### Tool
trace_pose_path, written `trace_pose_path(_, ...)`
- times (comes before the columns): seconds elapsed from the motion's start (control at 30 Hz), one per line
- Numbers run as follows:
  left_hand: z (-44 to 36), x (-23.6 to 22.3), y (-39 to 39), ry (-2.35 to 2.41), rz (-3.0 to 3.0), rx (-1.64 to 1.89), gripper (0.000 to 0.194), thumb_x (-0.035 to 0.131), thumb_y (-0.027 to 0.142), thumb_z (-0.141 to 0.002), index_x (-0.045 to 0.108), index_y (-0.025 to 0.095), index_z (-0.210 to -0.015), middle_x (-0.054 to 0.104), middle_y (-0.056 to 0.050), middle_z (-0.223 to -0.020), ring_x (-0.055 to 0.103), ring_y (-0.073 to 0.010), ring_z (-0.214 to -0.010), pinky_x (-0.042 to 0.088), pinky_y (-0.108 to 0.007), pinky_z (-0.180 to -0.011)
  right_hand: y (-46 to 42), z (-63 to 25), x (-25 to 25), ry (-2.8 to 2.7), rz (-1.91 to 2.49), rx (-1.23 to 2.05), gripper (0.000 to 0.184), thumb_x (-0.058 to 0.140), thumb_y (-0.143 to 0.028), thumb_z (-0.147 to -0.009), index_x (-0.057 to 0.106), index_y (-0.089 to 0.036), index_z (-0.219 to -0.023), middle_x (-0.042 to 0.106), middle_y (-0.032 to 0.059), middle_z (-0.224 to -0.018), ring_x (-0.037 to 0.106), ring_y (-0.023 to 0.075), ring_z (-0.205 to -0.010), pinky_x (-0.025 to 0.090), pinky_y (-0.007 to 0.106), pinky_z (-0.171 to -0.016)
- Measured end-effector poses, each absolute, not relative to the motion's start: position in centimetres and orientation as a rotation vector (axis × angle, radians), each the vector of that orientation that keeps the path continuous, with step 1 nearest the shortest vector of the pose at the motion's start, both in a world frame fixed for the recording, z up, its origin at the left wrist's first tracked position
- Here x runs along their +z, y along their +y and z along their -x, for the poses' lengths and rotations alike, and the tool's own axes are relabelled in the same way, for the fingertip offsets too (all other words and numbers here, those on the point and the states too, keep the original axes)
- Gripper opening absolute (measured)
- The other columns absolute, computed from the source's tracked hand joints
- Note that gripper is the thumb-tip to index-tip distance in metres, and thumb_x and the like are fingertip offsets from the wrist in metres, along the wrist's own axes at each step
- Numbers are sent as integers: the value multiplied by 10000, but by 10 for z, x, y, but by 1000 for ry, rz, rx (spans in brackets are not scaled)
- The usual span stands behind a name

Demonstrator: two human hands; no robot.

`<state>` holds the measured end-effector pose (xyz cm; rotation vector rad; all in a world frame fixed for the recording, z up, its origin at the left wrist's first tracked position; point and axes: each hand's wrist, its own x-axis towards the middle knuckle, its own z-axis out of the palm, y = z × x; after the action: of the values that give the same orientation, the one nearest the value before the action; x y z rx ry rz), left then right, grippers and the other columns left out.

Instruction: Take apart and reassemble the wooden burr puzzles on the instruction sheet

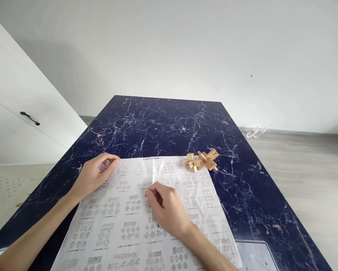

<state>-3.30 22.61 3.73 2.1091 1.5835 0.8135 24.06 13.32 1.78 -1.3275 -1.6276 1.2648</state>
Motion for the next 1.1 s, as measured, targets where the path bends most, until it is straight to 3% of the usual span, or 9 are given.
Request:
trace_pose_path(0.17, 43, 32, 233, 1686, -2218, 899, 246, 567, 441, -1023, 718, 249, -1056, 744, -80, -1146, 690, -298, -1136, 534, -441, -1036, 133, -241, 16, -1599, 1329, 1279, 334, 503, -452, -1083, 567, -241, -833, 561, -5, -654, 508, 168, -568, 397, 307, -542)
trace_pose_path(0.27, 46, 29, 234, 1766, -2246, 922, 231, 559, 417, -1015, 698, 244, -1078, 713, -91, -1169, 660, -311, -1181, 493, -486, -1105, 134, -242, 15, -1582, 1336, 1281, 327, 508, -452, -1076, 565, -241, -832, 555, -8, -653, 513, 169, -566, 393, 307, -539)
trace_pose_path(0.6, 56, 19, 238, 1900, -2201, 932, 279, 601, 403, -964, 682, 202, -1140, 639, -85, -1147, 670, -239, -930, 545, -450, -1007, 135, -244, 12, -1540, 1387, 1142, 337, 516, -439, -1055, 550, -235, -789, 569, -32, -605, 533, 154, -532, 392, 302, -569)
trace_pose_path(1.1, 59, 6, 233, 1798, -2305, 990, 308, 606, 382, -976, 634, 202, -1224, 501, -120, -1265, 695, -268, -1027, 576, -503, -1009, 134, -242, 6, -1506, 1385, 1013, 314, 526, -435, -1016, 554, -242, -770, 610, -34, -625, 579, 162, -537, 447, 305, -623)
